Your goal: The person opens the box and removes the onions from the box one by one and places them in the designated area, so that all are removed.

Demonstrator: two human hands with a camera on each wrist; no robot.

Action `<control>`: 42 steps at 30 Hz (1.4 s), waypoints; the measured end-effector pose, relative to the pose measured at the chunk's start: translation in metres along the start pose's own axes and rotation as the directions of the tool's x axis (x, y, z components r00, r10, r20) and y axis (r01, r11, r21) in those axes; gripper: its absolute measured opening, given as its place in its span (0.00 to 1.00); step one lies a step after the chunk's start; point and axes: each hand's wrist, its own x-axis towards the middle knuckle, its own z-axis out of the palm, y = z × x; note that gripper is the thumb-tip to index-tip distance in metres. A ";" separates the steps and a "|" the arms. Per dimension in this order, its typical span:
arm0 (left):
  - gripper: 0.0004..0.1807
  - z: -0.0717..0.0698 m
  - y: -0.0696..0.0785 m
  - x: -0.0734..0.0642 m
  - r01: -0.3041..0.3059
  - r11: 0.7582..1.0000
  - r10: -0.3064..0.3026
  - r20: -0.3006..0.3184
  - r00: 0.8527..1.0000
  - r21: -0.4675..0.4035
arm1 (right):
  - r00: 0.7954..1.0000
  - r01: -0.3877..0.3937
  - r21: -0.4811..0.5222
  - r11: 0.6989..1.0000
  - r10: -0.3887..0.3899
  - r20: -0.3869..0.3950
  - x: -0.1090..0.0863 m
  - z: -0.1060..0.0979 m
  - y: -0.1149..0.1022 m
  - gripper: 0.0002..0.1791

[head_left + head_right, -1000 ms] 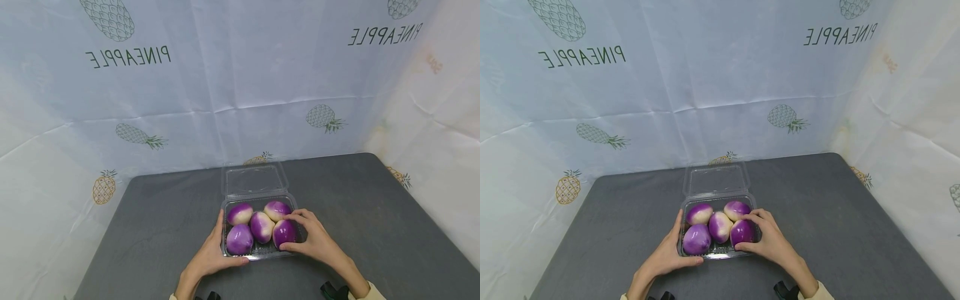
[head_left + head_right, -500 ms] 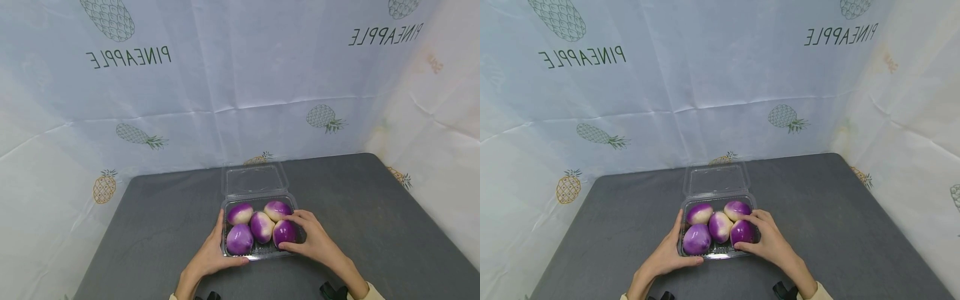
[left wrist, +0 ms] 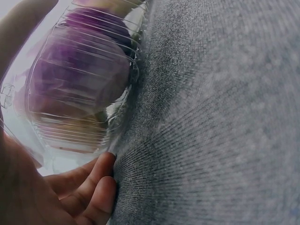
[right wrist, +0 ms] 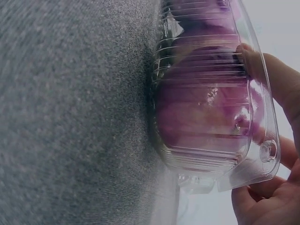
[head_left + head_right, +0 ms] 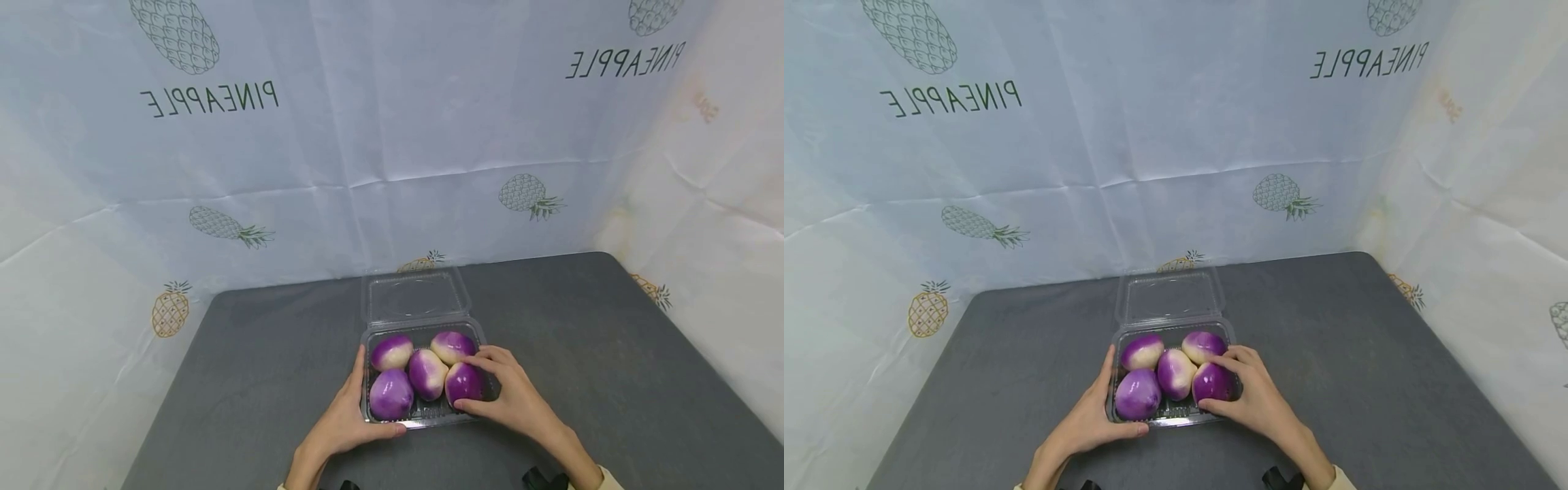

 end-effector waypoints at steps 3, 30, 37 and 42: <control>0.83 0.000 0.000 -0.001 -0.002 1.000 0.002 -0.001 1.000 0.000 | 1.000 0.006 0.005 1.000 -0.006 -0.005 -0.001 0.000 0.000 0.38; 0.83 0.002 -0.002 -0.001 0.010 1.000 -0.010 0.007 1.000 -0.006 | 0.969 0.230 0.175 0.957 -0.209 -0.134 0.017 -0.004 -0.009 0.39; 0.82 0.000 -0.002 0.000 0.012 1.000 -0.012 0.009 1.000 -0.001 | 0.979 0.164 0.144 0.976 -0.143 -0.147 0.019 -0.004 -0.007 0.40; 0.82 0.000 -0.002 0.001 0.014 1.000 -0.014 0.010 1.000 -0.010 | 0.972 0.163 0.112 0.980 -0.141 -0.189 0.020 -0.004 -0.006 0.42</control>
